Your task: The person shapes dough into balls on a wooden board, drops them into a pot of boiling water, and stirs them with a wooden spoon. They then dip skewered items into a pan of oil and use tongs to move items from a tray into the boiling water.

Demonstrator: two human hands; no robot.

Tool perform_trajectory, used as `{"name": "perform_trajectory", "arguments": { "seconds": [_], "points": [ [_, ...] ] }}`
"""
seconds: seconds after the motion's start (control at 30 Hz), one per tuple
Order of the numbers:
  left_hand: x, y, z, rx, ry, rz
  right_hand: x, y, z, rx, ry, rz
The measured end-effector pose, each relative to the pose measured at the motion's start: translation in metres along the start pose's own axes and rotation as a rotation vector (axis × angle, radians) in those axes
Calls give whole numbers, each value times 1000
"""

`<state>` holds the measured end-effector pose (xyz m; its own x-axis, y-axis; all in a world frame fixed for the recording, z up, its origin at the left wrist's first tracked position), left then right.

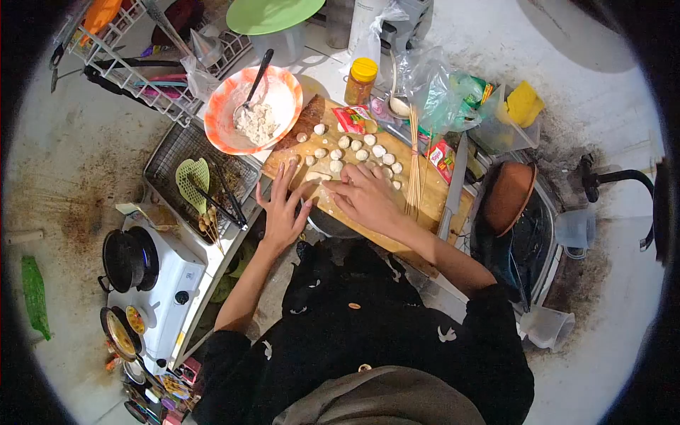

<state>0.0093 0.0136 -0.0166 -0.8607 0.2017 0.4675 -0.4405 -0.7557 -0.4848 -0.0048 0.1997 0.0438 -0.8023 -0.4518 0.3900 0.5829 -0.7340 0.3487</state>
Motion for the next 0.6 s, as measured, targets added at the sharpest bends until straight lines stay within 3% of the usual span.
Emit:
{"name": "perform_trajectory", "arguments": {
  "seconds": [0.5, 0.6],
  "points": [
    [-17, -21, -11, -12, 0, 96, 3, 0, -10, 200, -19, -12],
    [-13, -23, -11, 37, 16, 82, 12, -4, -9, 180, -165, -33]
  ]
}}
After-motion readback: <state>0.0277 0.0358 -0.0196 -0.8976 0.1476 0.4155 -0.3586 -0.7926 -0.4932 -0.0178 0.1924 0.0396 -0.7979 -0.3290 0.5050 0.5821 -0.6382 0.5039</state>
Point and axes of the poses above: each hand's wrist, its own x-axis towards the middle knuckle, its own z-axis out of the back of the hand, y = z × x, the point moved 2 cm from there along x, towards the middle knuckle, and after that the axes turned 9 degrees about -y, right-handed, at the moved point
